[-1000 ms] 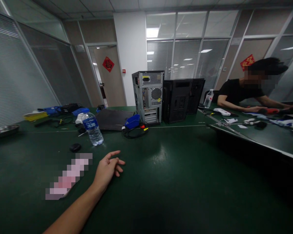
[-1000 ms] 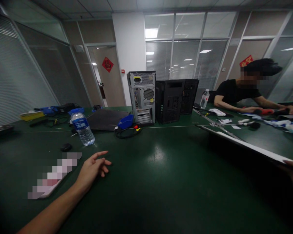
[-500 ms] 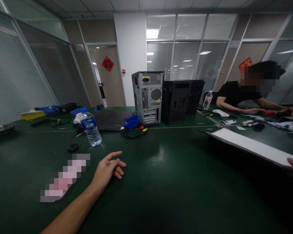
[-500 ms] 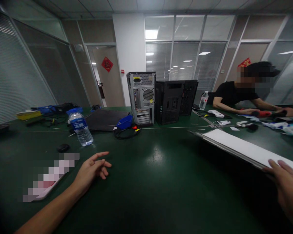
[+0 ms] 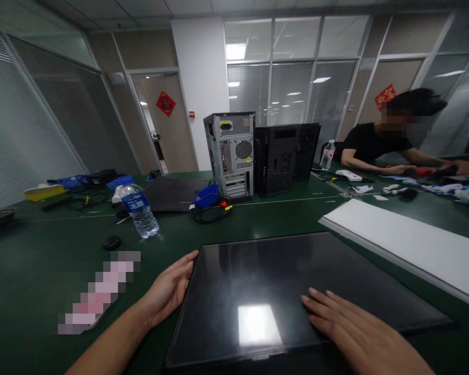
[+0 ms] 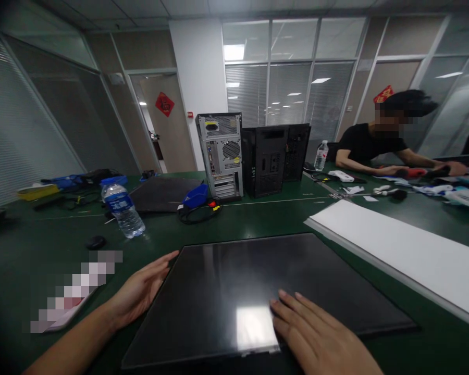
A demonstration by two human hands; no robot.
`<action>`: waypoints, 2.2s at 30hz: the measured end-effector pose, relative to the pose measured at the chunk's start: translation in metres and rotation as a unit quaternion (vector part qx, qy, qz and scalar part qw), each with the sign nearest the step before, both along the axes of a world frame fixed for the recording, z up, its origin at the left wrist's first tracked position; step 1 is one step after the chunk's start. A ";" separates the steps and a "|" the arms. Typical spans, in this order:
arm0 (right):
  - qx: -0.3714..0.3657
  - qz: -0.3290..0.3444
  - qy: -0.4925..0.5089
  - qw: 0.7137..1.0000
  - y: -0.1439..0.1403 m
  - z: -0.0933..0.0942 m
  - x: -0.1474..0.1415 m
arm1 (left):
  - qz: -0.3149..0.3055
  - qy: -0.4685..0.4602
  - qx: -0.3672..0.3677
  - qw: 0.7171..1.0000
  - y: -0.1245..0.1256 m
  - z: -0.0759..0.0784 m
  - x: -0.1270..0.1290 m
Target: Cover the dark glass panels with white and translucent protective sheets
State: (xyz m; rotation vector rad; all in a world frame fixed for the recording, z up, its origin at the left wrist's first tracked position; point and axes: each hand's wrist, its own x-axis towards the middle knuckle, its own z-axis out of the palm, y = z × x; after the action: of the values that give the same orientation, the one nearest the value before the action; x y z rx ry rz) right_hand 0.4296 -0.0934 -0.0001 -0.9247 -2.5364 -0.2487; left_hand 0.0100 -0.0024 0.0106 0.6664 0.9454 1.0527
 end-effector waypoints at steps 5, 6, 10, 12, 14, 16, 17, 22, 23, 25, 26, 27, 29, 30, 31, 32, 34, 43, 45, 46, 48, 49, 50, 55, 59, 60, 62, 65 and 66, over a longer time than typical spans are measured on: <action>-0.165 -0.060 -0.028 0.984 0.067 0.021 0.000 | 0.105 0.082 0.030 0.991 0.013 -0.005 -0.011; -0.160 -0.099 -0.014 0.982 0.086 0.021 0.013 | 0.119 0.086 0.035 0.989 0.015 -0.005 -0.013; -0.020 -0.268 0.018 0.963 0.163 0.002 0.098 | 0.169 0.065 0.048 0.982 0.019 -0.005 -0.018; 0.006 -0.358 0.013 0.934 0.186 -0.018 0.142 | 0.168 0.046 0.046 0.984 0.018 -0.004 -0.019; -0.059 -0.436 0.013 0.898 0.195 -0.037 0.175 | 0.147 0.029 0.051 0.987 0.017 -0.003 -0.019; -0.116 -0.456 0.011 0.882 0.193 -0.047 0.191 | 0.123 0.021 0.060 0.990 0.016 -0.003 -0.019; -0.130 -0.455 0.008 0.881 0.190 -0.047 0.193 | 0.115 0.022 0.063 0.991 0.016 -0.003 -0.019; -0.129 -0.487 -0.032 0.863 0.168 -0.020 0.160 | 0.099 0.049 0.066 0.992 0.016 -0.004 -0.019; -0.121 -0.500 -0.046 0.857 0.163 -0.012 0.148 | 0.096 0.053 0.070 0.991 0.015 -0.004 -0.019; -0.088 -0.512 -0.064 0.852 0.153 0.002 0.125 | 0.093 0.060 0.078 0.991 0.015 -0.004 -0.019; -0.074 -0.498 -0.064 0.861 0.149 0.008 0.114 | 0.092 0.063 0.081 0.991 0.015 -0.004 -0.020; -0.074 -0.464 -0.054 0.881 0.144 0.013 0.104 | 0.092 0.066 0.082 0.990 0.015 -0.005 -0.020; -0.108 -0.352 -0.001 0.930 0.138 0.018 0.091 | 0.093 0.074 0.082 0.990 0.014 -0.005 -0.020; -0.132 -0.298 0.033 0.945 0.137 0.018 0.087 | 0.094 0.078 0.083 0.989 0.014 -0.005 -0.021; -0.150 -0.266 0.061 0.950 0.137 0.016 0.086 | 0.095 0.080 0.085 0.989 0.014 -0.005 -0.021; -0.158 -0.264 0.079 0.948 0.138 0.013 0.086 | 0.096 0.081 0.089 0.988 0.014 -0.005 -0.021; -0.153 -0.309 0.064 0.936 0.141 0.003 0.089 | 0.095 0.081 0.092 0.988 0.014 -0.006 -0.021; -0.156 -0.247 0.068 0.954 0.144 -0.010 0.076 | 0.093 0.092 0.089 0.987 0.015 -0.010 -0.024; -0.127 -0.267 0.054 0.954 0.147 -0.011 0.076 | 0.094 0.092 0.086 0.988 0.015 -0.010 -0.024; -0.117 -0.277 0.036 0.953 0.148 -0.012 0.077 | 0.094 0.092 0.082 0.988 0.015 -0.010 -0.024; -0.110 -0.287 -0.003 0.952 0.148 -0.016 0.077 | 0.094 0.095 0.072 0.988 0.015 -0.009 -0.023; -0.104 -0.287 -0.020 0.952 0.147 -0.018 0.076 | 0.095 0.099 0.069 0.988 0.015 -0.009 -0.023; -0.094 -0.284 -0.034 0.954 0.145 -0.018 0.072 | 0.094 0.105 0.068 0.988 0.015 -0.008 -0.023; -0.067 -0.230 -0.070 0.968 0.131 -0.009 0.043 | 0.087 0.139 0.072 0.984 0.016 -0.010 -0.023; -0.074 -0.180 -0.058 0.979 0.124 -0.004 0.029 | 0.089 0.135 0.074 0.984 0.017 -0.013 -0.024; -0.075 -0.175 -0.056 0.980 0.123 -0.004 0.027 | 0.089 0.129 0.073 0.985 0.017 -0.014 -0.024; -0.077 -0.170 -0.055 0.981 0.121 -0.004 0.026 | 0.091 0.123 0.069 0.986 0.017 -0.015 -0.025; -0.078 -0.164 -0.056 0.982 0.121 -0.003 0.025 | 0.090 0.125 0.068 0.986 0.017 -0.015 -0.025; -0.083 -0.161 -0.053 0.982 0.122 -0.003 0.026 | 0.088 0.126 0.071 0.986 0.017 -0.014 -0.025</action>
State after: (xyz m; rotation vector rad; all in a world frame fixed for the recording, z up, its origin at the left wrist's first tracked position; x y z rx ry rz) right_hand 0.4555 0.0283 -0.0029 -1.4243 -2.5227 -0.1887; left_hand -0.0150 0.0142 -0.0038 0.8596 1.1726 1.2199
